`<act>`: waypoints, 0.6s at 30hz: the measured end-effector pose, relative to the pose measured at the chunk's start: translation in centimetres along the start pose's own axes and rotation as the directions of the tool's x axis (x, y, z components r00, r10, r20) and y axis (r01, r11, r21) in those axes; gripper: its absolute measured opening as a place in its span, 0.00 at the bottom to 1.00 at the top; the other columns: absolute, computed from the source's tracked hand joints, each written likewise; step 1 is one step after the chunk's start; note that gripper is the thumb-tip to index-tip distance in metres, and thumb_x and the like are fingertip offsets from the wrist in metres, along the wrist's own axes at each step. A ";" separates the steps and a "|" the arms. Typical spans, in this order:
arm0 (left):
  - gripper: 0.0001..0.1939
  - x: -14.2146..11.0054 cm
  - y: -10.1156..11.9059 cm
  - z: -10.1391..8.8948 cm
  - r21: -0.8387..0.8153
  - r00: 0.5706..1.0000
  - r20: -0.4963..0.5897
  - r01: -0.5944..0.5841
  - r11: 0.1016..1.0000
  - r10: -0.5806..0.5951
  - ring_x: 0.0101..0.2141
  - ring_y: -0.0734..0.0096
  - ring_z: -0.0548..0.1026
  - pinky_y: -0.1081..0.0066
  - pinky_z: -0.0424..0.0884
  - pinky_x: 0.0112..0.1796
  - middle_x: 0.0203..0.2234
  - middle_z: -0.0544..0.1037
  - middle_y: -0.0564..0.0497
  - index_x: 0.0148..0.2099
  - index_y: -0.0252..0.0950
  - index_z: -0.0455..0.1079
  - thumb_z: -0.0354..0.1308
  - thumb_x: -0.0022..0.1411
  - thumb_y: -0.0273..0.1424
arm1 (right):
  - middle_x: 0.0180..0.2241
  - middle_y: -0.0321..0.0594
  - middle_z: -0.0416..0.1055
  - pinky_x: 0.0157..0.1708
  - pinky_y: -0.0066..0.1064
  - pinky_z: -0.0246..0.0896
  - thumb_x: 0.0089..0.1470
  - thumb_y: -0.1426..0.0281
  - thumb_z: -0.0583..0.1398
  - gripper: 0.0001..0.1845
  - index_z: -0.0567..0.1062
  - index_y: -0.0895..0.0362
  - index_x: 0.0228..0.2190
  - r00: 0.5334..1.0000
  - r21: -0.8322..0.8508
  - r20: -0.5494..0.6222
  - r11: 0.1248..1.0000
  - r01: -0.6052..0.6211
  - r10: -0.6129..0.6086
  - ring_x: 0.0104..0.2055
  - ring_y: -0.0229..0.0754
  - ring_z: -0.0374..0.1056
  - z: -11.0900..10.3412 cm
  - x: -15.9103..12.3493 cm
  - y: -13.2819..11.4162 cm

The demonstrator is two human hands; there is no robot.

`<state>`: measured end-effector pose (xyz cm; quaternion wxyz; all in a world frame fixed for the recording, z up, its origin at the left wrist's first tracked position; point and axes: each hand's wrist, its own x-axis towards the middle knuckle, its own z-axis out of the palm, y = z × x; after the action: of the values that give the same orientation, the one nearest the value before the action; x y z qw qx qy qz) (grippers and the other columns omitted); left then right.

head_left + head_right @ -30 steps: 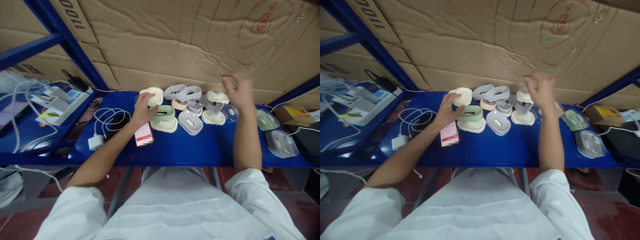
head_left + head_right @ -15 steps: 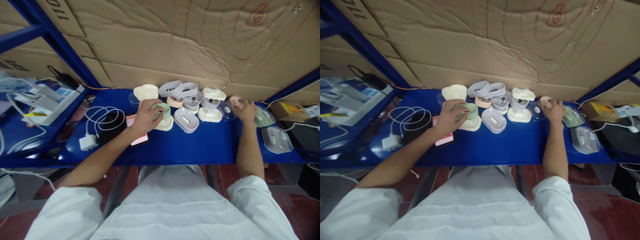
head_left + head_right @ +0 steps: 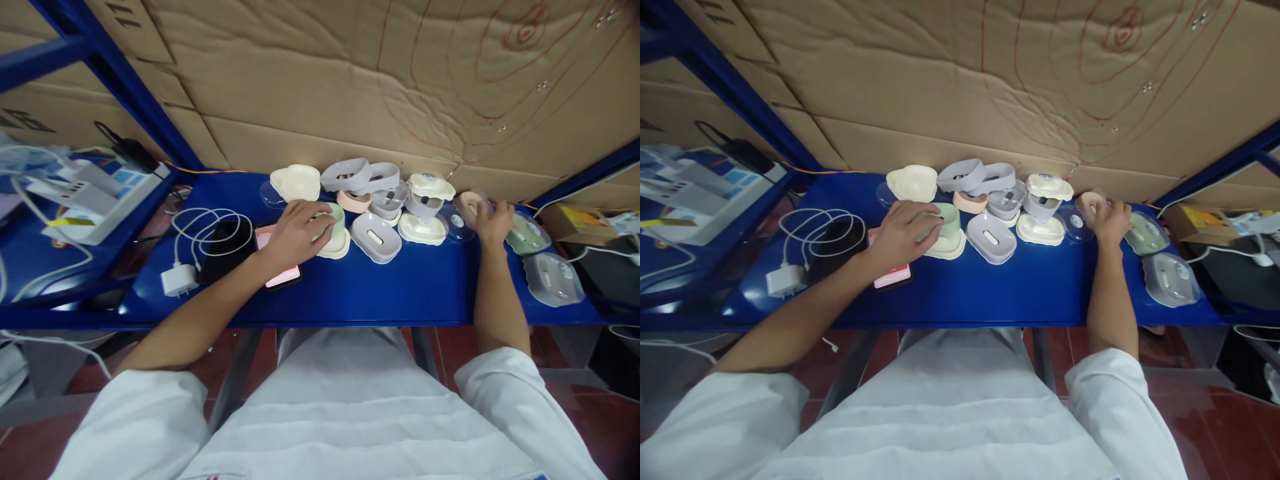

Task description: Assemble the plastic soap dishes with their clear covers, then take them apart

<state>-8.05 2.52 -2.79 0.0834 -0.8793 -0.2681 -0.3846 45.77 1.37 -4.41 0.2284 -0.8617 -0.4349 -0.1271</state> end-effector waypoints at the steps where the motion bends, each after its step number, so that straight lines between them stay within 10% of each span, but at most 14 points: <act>1: 0.06 0.0 0.0 0.0 -0.002 1.000 0.016 0.005 1.000 -0.005 0.48 0.58 0.82 0.55 0.74 0.52 0.50 0.84 0.46 0.48 0.40 0.77 0.57 0.77 0.30 | 0.64 0.65 0.68 0.59 0.43 0.58 0.68 0.64 0.56 0.28 0.72 0.63 0.64 1.000 0.018 0.004 1.000 0.002 -0.002 0.61 0.55 0.64 0.2 0.1 0.0; 11: 0.08 -0.3 0.0 0.3 -0.039 0.995 0.089 0.046 0.998 -0.043 0.50 0.56 0.82 0.54 0.75 0.53 0.50 0.84 0.45 0.48 0.40 0.78 0.56 0.77 0.30 | 0.69 0.65 0.63 0.69 0.46 0.55 0.72 0.63 0.48 0.34 0.65 0.63 0.72 0.965 0.166 -0.241 0.976 0.142 -0.099 0.72 0.54 0.58 -1.7 -0.3 -2.7; 15: 0.09 -0.2 -0.2 0.5 -0.029 0.993 0.107 0.051 0.998 -0.048 0.50 0.55 0.82 0.53 0.75 0.53 0.50 0.84 0.44 0.47 0.40 0.78 0.55 0.77 0.30 | 0.66 0.57 0.69 0.72 0.48 0.55 0.72 0.53 0.53 0.30 0.74 0.56 0.65 0.791 0.285 -0.304 0.742 0.607 -0.530 0.71 0.52 0.62 -3.0 -3.0 -9.0; 18: 0.10 -0.1 -0.2 0.5 -0.029 0.993 0.106 0.048 0.998 -0.045 0.49 0.55 0.83 0.53 0.76 0.53 0.49 0.85 0.43 0.47 0.39 0.78 0.55 0.77 0.30 | 0.66 0.51 0.71 0.73 0.50 0.53 0.73 0.51 0.55 0.27 0.77 0.52 0.62 0.664 0.361 -0.238 0.570 0.738 -0.709 0.71 0.51 0.62 -3.1 -3.9 -13.6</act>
<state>-7.87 2.83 -3.19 0.0465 -0.8932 -0.2864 -0.3436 32.42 4.15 0.49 0.3536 -0.5308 -0.7575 -0.1391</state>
